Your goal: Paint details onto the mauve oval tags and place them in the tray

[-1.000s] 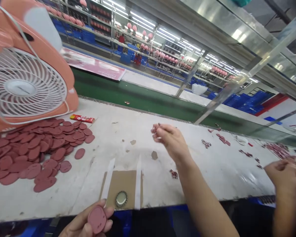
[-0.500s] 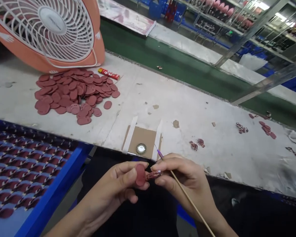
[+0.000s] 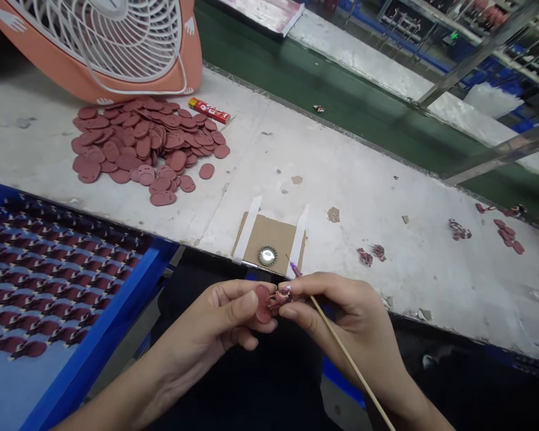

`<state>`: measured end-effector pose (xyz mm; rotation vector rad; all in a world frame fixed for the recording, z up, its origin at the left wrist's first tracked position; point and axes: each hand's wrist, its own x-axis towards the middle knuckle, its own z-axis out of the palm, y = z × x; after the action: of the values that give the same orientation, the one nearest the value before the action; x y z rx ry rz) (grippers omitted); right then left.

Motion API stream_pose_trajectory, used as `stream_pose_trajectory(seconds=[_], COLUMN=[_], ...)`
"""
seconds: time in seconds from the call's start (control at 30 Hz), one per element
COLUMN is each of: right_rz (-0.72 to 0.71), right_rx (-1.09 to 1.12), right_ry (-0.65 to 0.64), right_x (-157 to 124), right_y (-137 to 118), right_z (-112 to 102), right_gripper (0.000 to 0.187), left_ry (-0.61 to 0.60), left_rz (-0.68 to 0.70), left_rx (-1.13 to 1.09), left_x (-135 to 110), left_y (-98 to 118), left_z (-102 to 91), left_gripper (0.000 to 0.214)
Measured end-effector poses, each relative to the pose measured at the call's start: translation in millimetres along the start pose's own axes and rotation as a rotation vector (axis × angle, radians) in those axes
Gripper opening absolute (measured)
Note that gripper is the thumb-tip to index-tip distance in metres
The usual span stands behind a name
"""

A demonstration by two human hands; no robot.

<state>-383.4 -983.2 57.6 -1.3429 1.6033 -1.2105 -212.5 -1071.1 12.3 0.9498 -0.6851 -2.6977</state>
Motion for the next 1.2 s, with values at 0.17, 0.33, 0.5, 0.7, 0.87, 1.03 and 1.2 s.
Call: stream_pose_trajectory(seconds=[0.17,0.33,0.5,0.7,0.87,1.03,1.2], right_rz=[-0.050,-0.084,-0.115,-0.147,-0.172,-0.200,-0.218], right_rx=[-0.094,-0.133,-0.167,-0.219,-0.270,-0.287,-0.292], right_ry=[-0.034,-0.073,-0.081,-0.121,-0.146,-0.160,-0.166], right_x=[2,3,4,6,7,9,11], right_y=[-2,-3,-2,-5,-8,-7,-6], right_z=[-1,-2,-1,-3,-3,-1,1], right_gripper=[0.017,0.022,0.016,0.011,0.009,0.008,0.009], left_ry=[-0.003,0.004,0.020,-0.014,-0.005,-0.001,0.010], left_rz=[0.003,0.009,0.026,0.013,0.009,0.000,-0.009], left_rx=[-0.001,0.003,0.012,-0.014,-0.016,-0.040,-0.120], left_x=[3,2,1,2,3,4,4], left_y=[-1,-3,-4,-5,-6,-8,-11], left_z=[-1.0,-2.3,-2.2,-1.3,-2.4,-5.0,-6.6], left_gripper=[0.032,0.033,0.030,0.027,0.027,0.025,0.021])
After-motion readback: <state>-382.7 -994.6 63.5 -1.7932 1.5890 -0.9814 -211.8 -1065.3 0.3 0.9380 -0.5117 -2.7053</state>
